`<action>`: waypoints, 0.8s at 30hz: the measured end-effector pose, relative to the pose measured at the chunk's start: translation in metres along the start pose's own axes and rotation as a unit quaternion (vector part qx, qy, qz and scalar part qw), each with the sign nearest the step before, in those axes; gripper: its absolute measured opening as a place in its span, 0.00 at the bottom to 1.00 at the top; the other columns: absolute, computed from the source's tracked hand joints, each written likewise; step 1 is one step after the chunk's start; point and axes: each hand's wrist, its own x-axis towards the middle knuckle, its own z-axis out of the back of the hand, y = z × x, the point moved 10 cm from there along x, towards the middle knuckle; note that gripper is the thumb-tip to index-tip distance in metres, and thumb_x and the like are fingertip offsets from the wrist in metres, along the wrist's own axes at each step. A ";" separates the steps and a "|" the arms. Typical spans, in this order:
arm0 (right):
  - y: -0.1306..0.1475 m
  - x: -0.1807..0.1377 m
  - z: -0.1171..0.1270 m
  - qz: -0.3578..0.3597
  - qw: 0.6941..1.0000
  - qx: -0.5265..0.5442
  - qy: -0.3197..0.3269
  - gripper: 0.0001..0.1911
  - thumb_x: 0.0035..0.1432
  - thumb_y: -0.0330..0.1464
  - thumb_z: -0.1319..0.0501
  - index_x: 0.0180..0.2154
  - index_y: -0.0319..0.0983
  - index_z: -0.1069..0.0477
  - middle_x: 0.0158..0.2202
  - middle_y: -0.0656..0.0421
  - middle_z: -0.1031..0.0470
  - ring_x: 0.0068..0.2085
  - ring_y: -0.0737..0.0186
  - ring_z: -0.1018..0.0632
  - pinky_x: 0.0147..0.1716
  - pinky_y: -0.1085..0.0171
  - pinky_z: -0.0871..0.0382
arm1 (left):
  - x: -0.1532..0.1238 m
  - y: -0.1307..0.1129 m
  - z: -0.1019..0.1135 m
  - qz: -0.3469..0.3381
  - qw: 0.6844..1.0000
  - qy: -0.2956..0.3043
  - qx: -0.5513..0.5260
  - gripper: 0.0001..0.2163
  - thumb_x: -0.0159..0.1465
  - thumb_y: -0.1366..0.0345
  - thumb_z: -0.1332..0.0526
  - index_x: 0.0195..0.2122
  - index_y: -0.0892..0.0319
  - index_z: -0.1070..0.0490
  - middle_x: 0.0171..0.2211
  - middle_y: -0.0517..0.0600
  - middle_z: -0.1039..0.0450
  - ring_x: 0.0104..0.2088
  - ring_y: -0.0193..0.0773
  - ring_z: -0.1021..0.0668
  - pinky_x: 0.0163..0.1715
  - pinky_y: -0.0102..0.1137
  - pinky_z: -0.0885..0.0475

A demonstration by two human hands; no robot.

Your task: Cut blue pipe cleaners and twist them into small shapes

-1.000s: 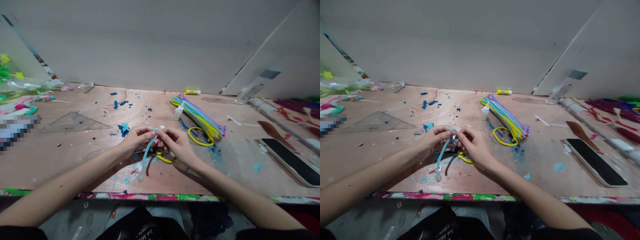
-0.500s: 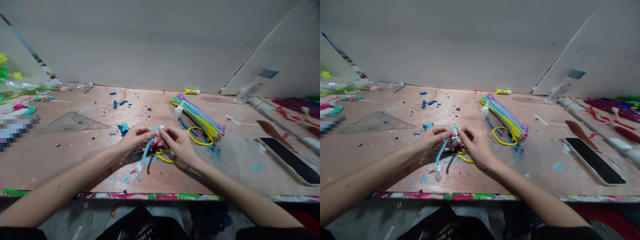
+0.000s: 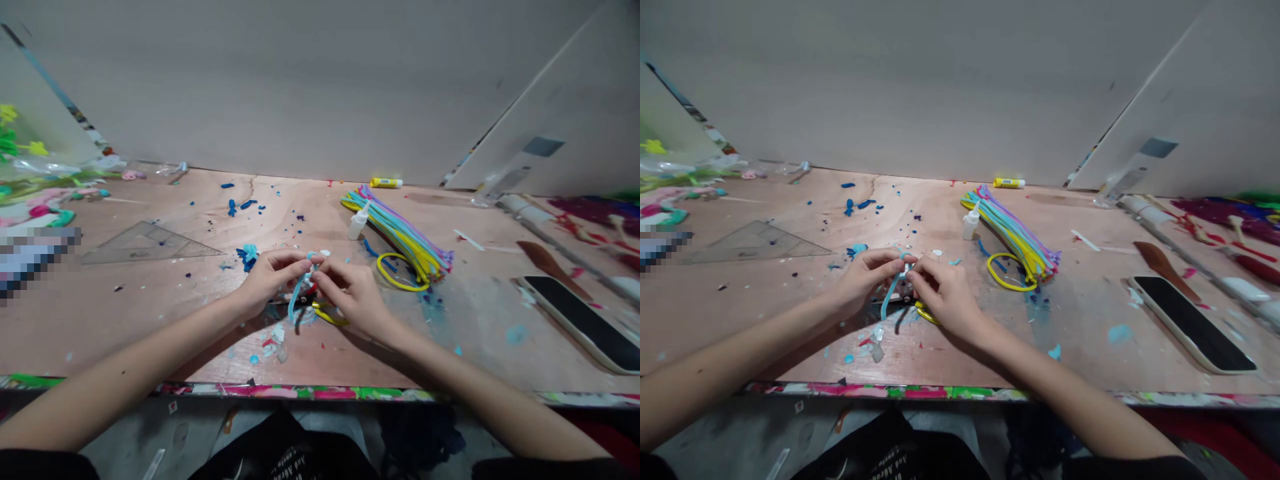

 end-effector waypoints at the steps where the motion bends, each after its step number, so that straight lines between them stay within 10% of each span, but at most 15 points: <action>1: 0.000 0.000 -0.001 -0.006 1.000 0.016 0.003 0.14 0.66 0.33 0.43 0.27 0.39 0.32 0.24 0.61 0.28 0.26 0.68 0.29 0.27 0.68 0.40 | 0.000 -0.003 0.001 -0.014 1.000 -0.008 0.014 0.15 0.54 0.53 0.27 0.36 0.58 0.16 0.29 0.50 0.20 0.23 0.31 0.27 0.22 0.26 0.32; 14: -0.018 -0.015 -0.024 -0.129 0.963 0.238 -0.016 0.15 0.67 0.42 0.42 0.31 0.40 0.32 0.22 0.66 0.30 0.19 0.72 0.31 0.19 0.71 0.37 | -0.009 -0.031 0.004 -0.169 0.972 -0.054 0.152 0.05 0.62 0.64 0.32 0.37 0.54 0.16 0.35 0.51 0.20 0.38 0.38 0.20 0.40 0.32 0.26; 19: -0.003 -0.012 -0.011 -0.030 0.998 0.018 -0.046 0.16 0.68 0.36 0.44 0.27 0.39 0.31 0.21 0.63 0.28 0.20 0.70 0.29 0.23 0.68 0.38 | -0.011 -0.022 0.002 -0.109 0.985 -0.065 0.114 0.08 0.60 0.61 0.31 0.38 0.56 0.16 0.39 0.52 0.17 0.42 0.42 0.19 0.45 0.34 0.25; 24: 0.014 -0.013 -0.017 0.095 0.966 -0.238 -0.038 0.16 0.69 0.33 0.47 0.29 0.38 0.28 0.24 0.56 0.23 0.24 0.65 0.27 0.27 0.65 0.41 | -0.007 -0.005 0.001 -0.035 0.996 -0.065 0.041 0.11 0.56 0.61 0.28 0.38 0.58 0.17 0.43 0.53 0.17 0.42 0.43 0.18 0.43 0.35 0.23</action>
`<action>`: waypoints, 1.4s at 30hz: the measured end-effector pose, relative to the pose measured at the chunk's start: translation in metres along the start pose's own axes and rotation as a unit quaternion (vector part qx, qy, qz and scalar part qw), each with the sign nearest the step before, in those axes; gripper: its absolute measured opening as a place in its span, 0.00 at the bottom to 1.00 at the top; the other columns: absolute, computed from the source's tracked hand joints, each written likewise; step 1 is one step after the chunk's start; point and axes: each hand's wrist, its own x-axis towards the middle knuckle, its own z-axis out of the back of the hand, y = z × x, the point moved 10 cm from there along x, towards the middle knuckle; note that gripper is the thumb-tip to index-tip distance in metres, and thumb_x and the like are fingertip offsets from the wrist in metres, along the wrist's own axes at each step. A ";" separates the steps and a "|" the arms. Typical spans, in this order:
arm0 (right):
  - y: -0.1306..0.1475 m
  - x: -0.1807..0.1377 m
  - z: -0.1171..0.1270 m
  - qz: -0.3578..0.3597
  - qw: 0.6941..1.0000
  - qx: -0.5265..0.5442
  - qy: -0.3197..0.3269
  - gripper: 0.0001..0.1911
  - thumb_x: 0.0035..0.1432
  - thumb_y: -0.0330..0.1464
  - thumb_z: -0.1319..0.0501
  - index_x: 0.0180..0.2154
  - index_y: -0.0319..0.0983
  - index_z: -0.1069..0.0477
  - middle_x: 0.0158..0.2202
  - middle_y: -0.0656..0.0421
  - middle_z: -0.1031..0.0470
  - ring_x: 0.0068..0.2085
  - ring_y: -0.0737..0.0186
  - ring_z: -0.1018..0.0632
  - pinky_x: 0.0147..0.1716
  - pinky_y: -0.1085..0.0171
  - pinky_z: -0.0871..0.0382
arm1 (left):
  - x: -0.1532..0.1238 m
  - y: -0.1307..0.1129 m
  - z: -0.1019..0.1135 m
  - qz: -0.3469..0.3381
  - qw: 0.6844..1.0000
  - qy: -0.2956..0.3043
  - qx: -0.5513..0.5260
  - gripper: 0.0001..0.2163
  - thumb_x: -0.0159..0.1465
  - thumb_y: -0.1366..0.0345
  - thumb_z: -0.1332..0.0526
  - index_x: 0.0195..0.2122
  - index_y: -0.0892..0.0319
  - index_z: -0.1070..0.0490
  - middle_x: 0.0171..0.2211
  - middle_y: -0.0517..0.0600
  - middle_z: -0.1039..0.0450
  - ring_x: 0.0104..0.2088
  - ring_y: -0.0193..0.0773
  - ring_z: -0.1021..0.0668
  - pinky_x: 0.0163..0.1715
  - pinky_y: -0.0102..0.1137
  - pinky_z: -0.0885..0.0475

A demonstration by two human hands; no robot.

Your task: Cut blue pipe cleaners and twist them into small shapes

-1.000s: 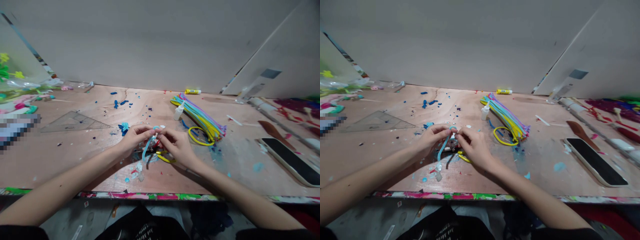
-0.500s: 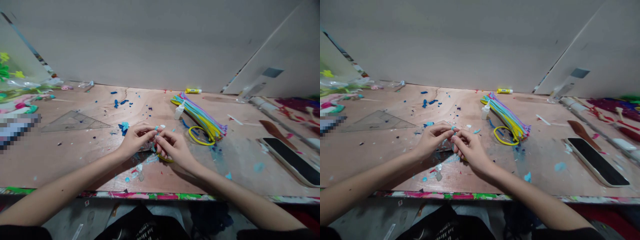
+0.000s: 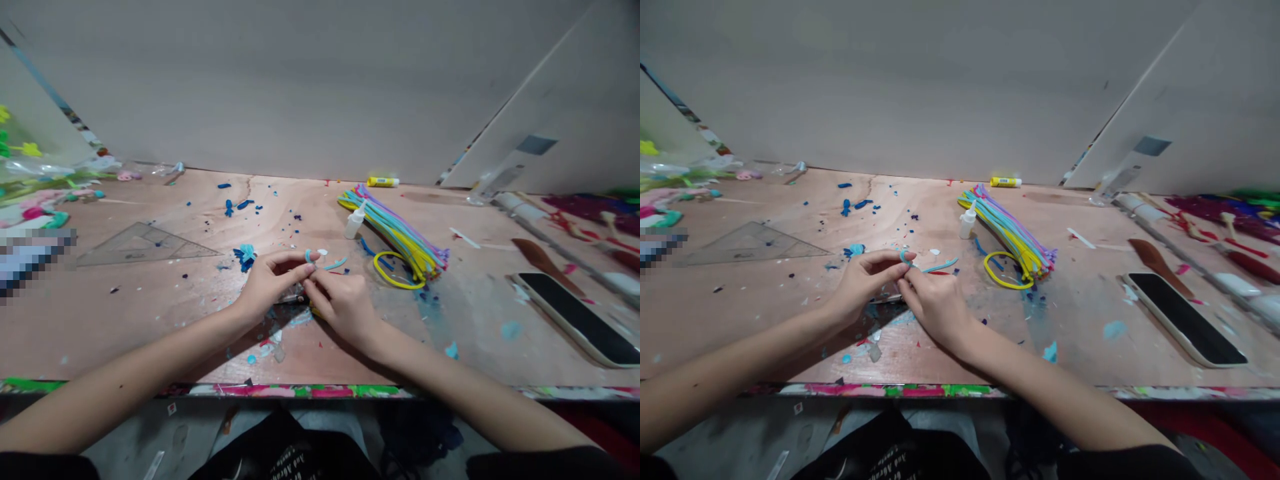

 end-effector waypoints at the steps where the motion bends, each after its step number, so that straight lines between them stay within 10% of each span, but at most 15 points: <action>1: 0.005 -0.001 -0.003 0.024 0.999 -0.026 0.012 0.17 0.70 0.32 0.48 0.30 0.38 0.28 0.25 0.55 0.22 0.25 0.64 0.26 0.28 0.64 0.41 | 0.001 0.002 0.000 0.013 1.000 -0.002 -0.016 0.12 0.54 0.61 0.27 0.39 0.58 0.17 0.43 0.54 0.17 0.41 0.43 0.18 0.42 0.34 0.23; 8: 0.031 -0.004 0.003 0.123 0.991 -0.040 0.021 0.19 0.70 0.31 0.48 0.27 0.38 0.30 0.24 0.57 0.24 0.25 0.64 0.26 0.30 0.63 0.40 | 0.005 -0.001 0.005 0.043 0.998 -0.005 -0.043 0.13 0.54 0.63 0.28 0.40 0.59 0.18 0.36 0.51 0.18 0.36 0.38 0.19 0.38 0.32 0.24; 17: -0.037 0.019 0.051 -0.024 0.997 -0.012 -0.075 0.16 0.68 0.35 0.45 0.26 0.39 0.31 0.22 0.60 0.30 0.23 0.66 0.33 0.27 0.64 0.44 | 0.015 -0.011 0.020 -0.048 0.978 -0.009 0.204 0.08 0.59 0.68 0.38 0.38 0.59 0.22 0.39 0.52 0.20 0.33 0.37 0.21 0.34 0.30 0.28; 26: -0.042 0.009 -0.013 0.094 0.970 -0.066 0.217 0.10 0.61 0.26 0.41 0.44 0.37 0.26 0.41 0.52 0.25 0.34 0.62 0.26 0.31 0.66 0.41 | 0.014 -0.010 0.009 -0.076 0.963 0.036 0.256 0.08 0.61 0.69 0.40 0.38 0.59 0.22 0.35 0.52 0.21 0.32 0.36 0.22 0.31 0.28 0.30; 31: -0.043 0.015 -0.008 0.092 0.985 -0.047 0.140 0.07 0.66 0.30 0.41 0.35 0.37 0.26 0.35 0.53 0.23 0.32 0.61 0.27 0.31 0.65 0.39 | 0.011 -0.019 0.005 -0.110 0.951 0.039 0.285 0.07 0.62 0.70 0.41 0.37 0.59 0.23 0.35 0.52 0.21 0.33 0.37 0.22 0.32 0.29 0.29; 36: -0.056 0.020 0.025 -0.069 0.989 0.127 -0.033 0.07 0.64 0.34 0.38 0.34 0.39 0.27 0.30 0.58 0.23 0.31 0.63 0.24 0.32 0.65 0.32 | -0.001 -0.028 -0.007 -0.174 0.930 0.052 0.319 0.06 0.65 0.68 0.41 0.40 0.58 0.25 0.39 0.51 0.21 0.37 0.38 0.21 0.38 0.31 0.27; 42: -0.047 0.011 0.005 -0.156 0.928 0.337 -0.008 0.12 0.62 0.41 0.36 0.35 0.39 0.27 0.31 0.58 0.23 0.31 0.63 0.22 0.31 0.65 0.27 | -0.018 -0.041 -0.014 -0.272 0.894 0.033 0.354 0.08 0.66 0.67 0.39 0.46 0.56 0.26 0.44 0.54 0.21 0.47 0.45 0.22 0.47 0.37 0.29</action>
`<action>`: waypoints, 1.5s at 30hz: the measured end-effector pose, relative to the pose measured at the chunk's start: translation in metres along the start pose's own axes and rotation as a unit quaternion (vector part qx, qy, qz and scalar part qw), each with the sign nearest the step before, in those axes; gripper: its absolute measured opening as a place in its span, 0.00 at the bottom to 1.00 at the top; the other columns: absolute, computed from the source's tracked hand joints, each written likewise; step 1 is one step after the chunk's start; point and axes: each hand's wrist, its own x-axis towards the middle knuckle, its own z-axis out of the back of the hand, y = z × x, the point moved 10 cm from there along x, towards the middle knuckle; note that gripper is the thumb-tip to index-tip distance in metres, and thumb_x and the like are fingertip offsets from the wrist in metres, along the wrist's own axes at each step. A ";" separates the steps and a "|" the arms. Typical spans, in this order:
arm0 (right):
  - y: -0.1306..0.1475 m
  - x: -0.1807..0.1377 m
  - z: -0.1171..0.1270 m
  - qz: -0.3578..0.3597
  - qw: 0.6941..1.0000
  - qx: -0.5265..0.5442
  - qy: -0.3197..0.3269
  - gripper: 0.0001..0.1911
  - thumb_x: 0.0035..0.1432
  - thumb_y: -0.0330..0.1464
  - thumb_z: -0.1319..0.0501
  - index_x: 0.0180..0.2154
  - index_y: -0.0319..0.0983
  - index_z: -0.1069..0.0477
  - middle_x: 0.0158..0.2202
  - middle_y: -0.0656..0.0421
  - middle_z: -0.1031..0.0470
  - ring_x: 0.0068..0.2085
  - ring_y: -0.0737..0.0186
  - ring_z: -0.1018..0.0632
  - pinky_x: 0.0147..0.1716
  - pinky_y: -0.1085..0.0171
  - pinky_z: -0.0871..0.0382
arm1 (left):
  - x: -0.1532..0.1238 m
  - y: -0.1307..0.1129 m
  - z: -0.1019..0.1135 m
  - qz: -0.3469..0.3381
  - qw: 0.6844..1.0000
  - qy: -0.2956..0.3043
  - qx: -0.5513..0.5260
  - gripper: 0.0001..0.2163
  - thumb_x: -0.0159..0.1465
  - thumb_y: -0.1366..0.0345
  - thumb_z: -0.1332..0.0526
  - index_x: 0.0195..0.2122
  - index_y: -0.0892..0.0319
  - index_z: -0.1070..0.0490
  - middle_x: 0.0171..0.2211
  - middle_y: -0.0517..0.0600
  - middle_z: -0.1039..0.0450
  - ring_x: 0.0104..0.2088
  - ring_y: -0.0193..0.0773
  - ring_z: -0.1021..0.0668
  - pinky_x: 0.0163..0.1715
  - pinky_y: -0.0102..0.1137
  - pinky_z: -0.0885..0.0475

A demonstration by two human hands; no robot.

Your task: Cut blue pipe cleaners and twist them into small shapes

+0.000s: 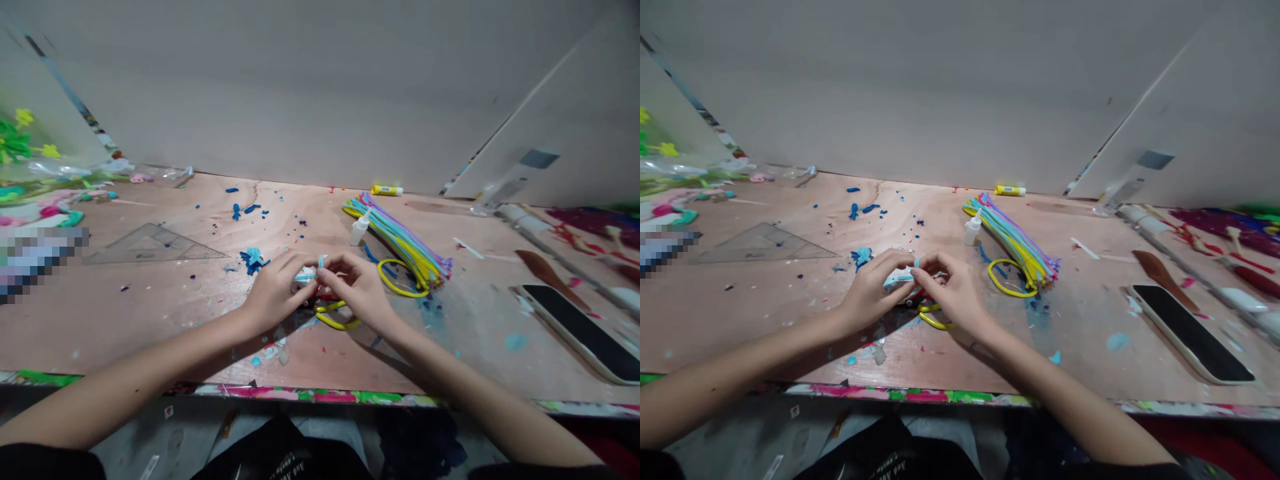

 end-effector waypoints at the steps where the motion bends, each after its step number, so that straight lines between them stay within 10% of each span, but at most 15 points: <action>1: 0.001 -0.001 -0.002 -0.001 1.000 0.010 0.004 0.11 0.62 0.40 0.36 0.35 0.39 0.26 0.32 0.58 0.22 0.32 0.63 0.22 0.31 0.65 0.27 | 0.000 0.000 0.002 0.001 1.000 -0.008 -0.001 0.07 0.66 0.66 0.39 0.45 0.56 0.25 0.43 0.54 0.21 0.46 0.44 0.21 0.47 0.37 0.29; 9: 0.027 -0.002 -0.001 0.076 0.996 -0.049 0.018 0.08 0.65 0.32 0.40 0.43 0.40 0.23 0.43 0.55 0.19 0.43 0.61 0.20 0.39 0.64 0.25 | 0.005 0.014 0.013 0.091 0.991 -0.044 -0.086 0.05 0.66 0.65 0.39 0.37 0.58 0.24 0.37 0.51 0.20 0.38 0.39 0.21 0.42 0.32 0.28; 18: 0.013 0.002 0.005 0.030 0.997 -0.070 0.004 0.08 0.66 0.36 0.40 0.39 0.39 0.26 0.34 0.59 0.22 0.32 0.65 0.23 0.33 0.65 0.30 | 0.004 0.042 -0.005 0.229 0.910 -0.031 -0.345 0.07 0.60 0.60 0.32 0.36 0.58 0.20 0.35 0.48 0.21 0.35 0.34 0.23 0.38 0.28 0.27; 29: 0.012 -0.002 -0.017 -0.010 0.998 0.012 0.060 0.12 0.64 0.36 0.42 0.28 0.39 0.32 0.24 0.63 0.31 0.24 0.70 0.31 0.24 0.70 0.39 | -0.006 0.051 -0.014 0.293 0.874 -0.056 -0.383 0.09 0.58 0.61 0.31 0.38 0.57 0.17 0.29 0.48 0.22 0.23 0.30 0.28 0.22 0.26 0.33; 37: -0.008 -0.014 -0.036 -0.148 0.972 0.165 0.079 0.18 0.60 0.45 0.38 0.27 0.39 0.34 0.20 0.66 0.34 0.17 0.74 0.36 0.14 0.73 0.45 | -0.001 0.042 -0.004 0.224 0.913 -0.081 -0.330 0.06 0.58 0.63 0.31 0.34 0.58 0.17 0.38 0.52 0.18 0.35 0.37 0.20 0.35 0.29 0.25; 45: 0.001 -0.010 -0.021 -0.027 0.999 -0.032 0.022 0.11 0.64 0.36 0.40 0.30 0.38 0.30 0.22 0.63 0.28 0.21 0.71 0.29 0.23 0.69 0.39 | -0.003 0.042 -0.011 0.246 0.904 -0.058 -0.346 0.10 0.56 0.62 0.29 0.38 0.59 0.18 0.41 0.54 0.17 0.42 0.43 0.18 0.44 0.34 0.23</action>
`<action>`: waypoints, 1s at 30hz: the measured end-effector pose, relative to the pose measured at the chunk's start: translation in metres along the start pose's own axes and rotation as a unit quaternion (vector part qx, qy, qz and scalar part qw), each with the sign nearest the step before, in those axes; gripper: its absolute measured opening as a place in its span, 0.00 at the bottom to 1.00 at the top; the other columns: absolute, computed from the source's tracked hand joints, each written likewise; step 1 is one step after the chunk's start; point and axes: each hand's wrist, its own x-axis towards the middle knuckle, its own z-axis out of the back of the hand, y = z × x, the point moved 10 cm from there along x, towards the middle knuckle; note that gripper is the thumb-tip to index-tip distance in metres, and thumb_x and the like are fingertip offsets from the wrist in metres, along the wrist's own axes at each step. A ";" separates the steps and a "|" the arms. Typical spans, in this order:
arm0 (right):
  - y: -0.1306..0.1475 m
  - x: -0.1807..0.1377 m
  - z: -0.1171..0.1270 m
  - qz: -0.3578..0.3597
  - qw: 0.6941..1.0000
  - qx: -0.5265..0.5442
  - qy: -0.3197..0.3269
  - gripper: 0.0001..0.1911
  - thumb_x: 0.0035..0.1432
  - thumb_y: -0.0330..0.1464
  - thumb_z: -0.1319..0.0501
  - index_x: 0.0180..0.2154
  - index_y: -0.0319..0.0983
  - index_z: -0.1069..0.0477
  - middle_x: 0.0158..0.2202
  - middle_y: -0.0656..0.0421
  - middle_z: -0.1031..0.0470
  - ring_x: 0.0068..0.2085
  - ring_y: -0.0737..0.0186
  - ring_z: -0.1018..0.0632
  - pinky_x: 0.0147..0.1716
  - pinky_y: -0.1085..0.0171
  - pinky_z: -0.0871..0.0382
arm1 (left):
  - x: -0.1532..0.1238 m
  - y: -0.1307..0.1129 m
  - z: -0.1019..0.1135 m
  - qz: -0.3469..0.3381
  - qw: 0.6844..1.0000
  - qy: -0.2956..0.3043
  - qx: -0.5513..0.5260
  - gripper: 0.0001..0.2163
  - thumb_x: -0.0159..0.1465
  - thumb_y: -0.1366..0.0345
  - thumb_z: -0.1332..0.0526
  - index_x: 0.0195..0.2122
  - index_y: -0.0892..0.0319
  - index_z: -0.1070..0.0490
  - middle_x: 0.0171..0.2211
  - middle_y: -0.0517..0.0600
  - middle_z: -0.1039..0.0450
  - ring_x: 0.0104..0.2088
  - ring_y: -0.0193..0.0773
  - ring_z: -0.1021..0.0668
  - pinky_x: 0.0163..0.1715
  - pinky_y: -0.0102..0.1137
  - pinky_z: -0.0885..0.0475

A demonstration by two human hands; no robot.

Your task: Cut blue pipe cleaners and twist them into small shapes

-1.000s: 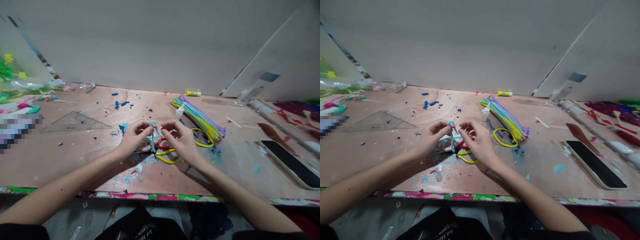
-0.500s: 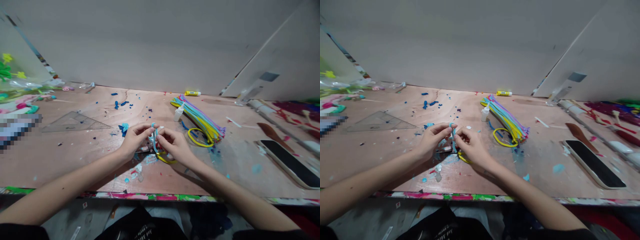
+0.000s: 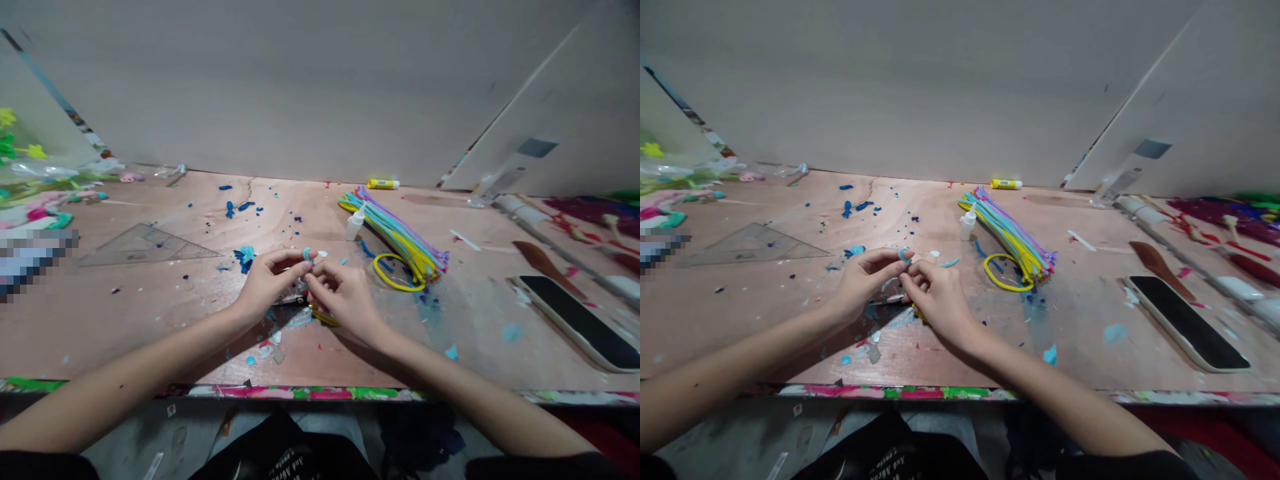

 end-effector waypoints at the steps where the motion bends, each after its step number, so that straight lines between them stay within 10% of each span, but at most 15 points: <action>1: 0.005 0.000 0.003 0.028 0.998 -0.047 -0.015 0.10 0.64 0.33 0.40 0.29 0.38 0.30 0.22 0.63 0.28 0.22 0.70 0.29 0.24 0.69 0.39 | 0.000 0.002 0.000 0.006 1.000 -0.001 -0.004 0.10 0.55 0.62 0.29 0.38 0.59 0.18 0.41 0.53 0.17 0.41 0.42 0.18 0.43 0.34 0.23; 10: 0.035 -0.005 0.010 0.155 0.967 -0.202 -0.021 0.12 0.65 0.30 0.42 0.28 0.37 0.28 0.25 0.61 0.27 0.25 0.68 0.29 0.28 0.66 0.41 | 0.000 0.007 0.006 0.057 0.998 -0.022 -0.028 0.10 0.53 0.63 0.27 0.36 0.58 0.18 0.34 0.50 0.18 0.33 0.37 0.19 0.34 0.30 0.23; 21: 0.001 0.011 0.009 0.012 0.998 0.063 0.023 0.05 0.64 0.36 0.42 0.39 0.41 0.32 0.32 0.62 0.26 0.28 0.67 0.25 0.27 0.68 0.32 | -0.001 0.014 -0.002 0.109 0.992 0.026 -0.066 0.16 0.51 0.63 0.25 0.38 0.60 0.27 0.29 0.46 0.22 0.28 0.34 0.21 0.26 0.27 0.24; 30: 0.004 0.012 0.019 0.032 0.999 0.018 0.001 0.10 0.66 0.39 0.41 0.37 0.40 0.28 0.35 0.58 0.24 0.35 0.64 0.24 0.34 0.65 0.30 | -0.002 0.008 -0.010 0.097 0.993 0.063 -0.023 0.12 0.53 0.66 0.27 0.33 0.61 0.28 0.27 0.47 0.22 0.25 0.33 0.21 0.25 0.26 0.26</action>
